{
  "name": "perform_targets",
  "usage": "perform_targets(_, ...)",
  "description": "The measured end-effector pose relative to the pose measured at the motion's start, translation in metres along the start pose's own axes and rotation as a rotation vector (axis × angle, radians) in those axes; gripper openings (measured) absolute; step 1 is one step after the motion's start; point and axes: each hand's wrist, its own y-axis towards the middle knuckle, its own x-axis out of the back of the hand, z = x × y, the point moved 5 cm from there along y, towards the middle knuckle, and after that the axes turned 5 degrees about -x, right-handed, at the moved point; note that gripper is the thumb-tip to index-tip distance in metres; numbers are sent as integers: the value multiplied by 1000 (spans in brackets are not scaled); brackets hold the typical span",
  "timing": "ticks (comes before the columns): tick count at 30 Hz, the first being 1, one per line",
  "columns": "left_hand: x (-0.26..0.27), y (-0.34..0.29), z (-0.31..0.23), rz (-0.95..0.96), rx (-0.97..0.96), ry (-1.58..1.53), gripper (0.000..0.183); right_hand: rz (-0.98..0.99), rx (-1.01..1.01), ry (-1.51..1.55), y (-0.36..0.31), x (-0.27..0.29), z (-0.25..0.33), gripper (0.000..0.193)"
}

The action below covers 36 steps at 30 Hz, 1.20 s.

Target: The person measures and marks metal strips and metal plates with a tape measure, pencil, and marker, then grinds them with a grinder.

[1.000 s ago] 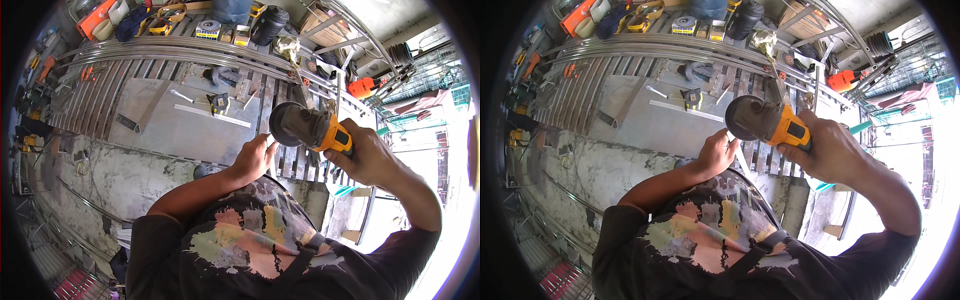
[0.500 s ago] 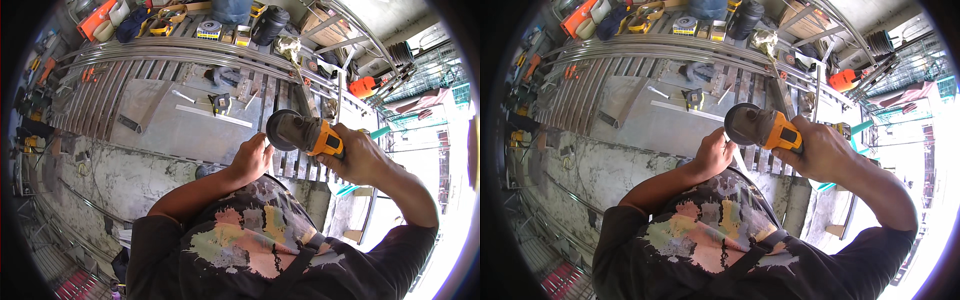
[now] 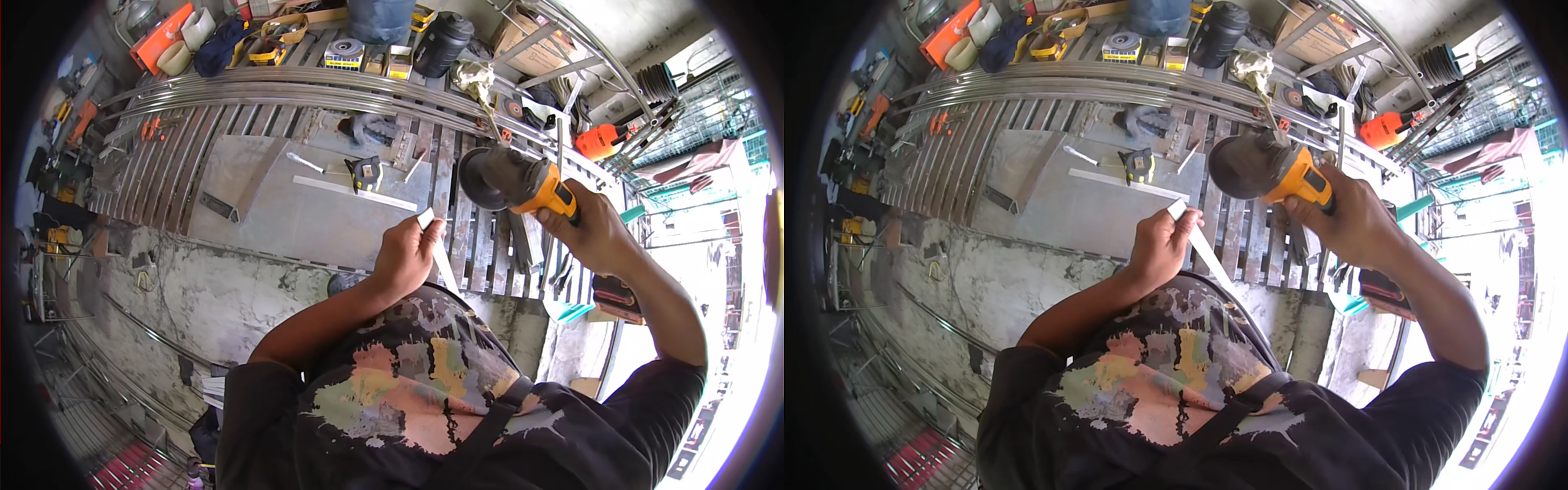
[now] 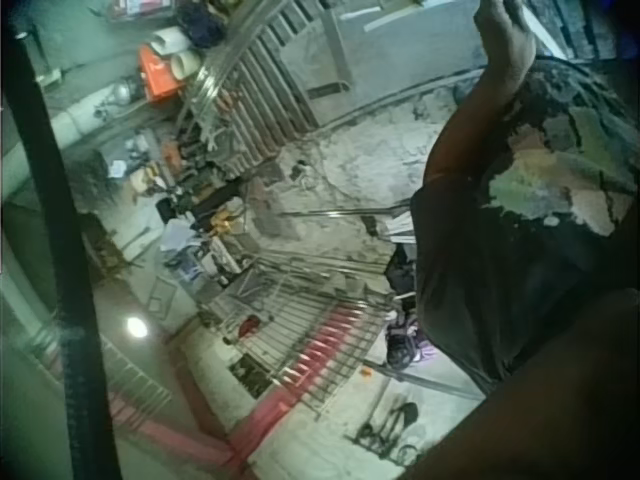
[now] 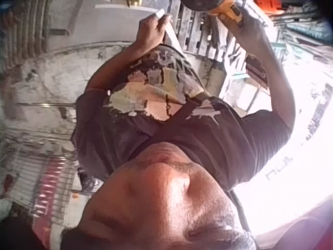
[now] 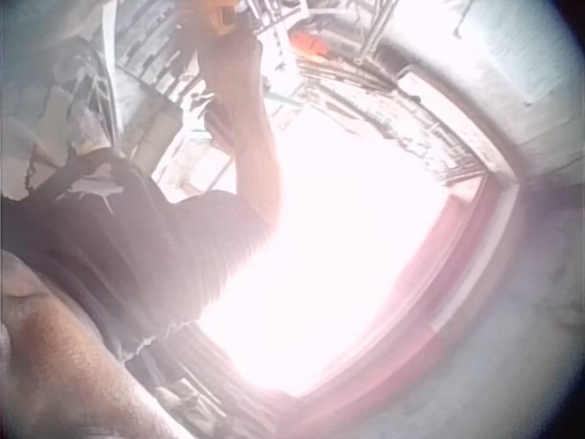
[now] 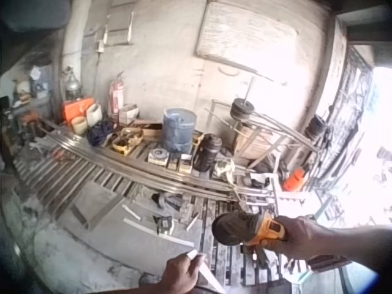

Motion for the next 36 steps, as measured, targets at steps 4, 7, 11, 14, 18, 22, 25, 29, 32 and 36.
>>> perform_targets(4,1,4,21,-56,171,-96,38,-37,-135,466,18,-33,-89,74)
perform_targets(7,2,8,16,-89,186,-74,37,64,-361,1047,5,-70,-119,67)
perform_targets(11,4,10,12,-73,210,-61,41,154,-249,1358,-5,-129,-162,64)
perform_targets(14,3,8,16,-95,152,17,48,210,-265,1495,-11,-165,-181,59)
perform_targets(18,6,8,13,-79,177,66,44,329,-274,1401,-8,-197,-195,38)
perform_targets(22,14,-3,27,-147,253,-9,47,248,-157,1129,36,-234,-195,49)
perform_targets(25,14,-5,23,-135,223,15,52,52,-151,609,69,-228,-176,66)
perform_targets(29,11,-11,19,-109,266,17,53,107,-267,236,130,-245,-156,53)
perform_targets(32,9,-15,21,-101,292,12,52,-23,-330,102,168,-249,-147,60)
perform_targets(36,8,-28,24,-88,318,24,51,-175,-407,-71,223,-268,-155,59)
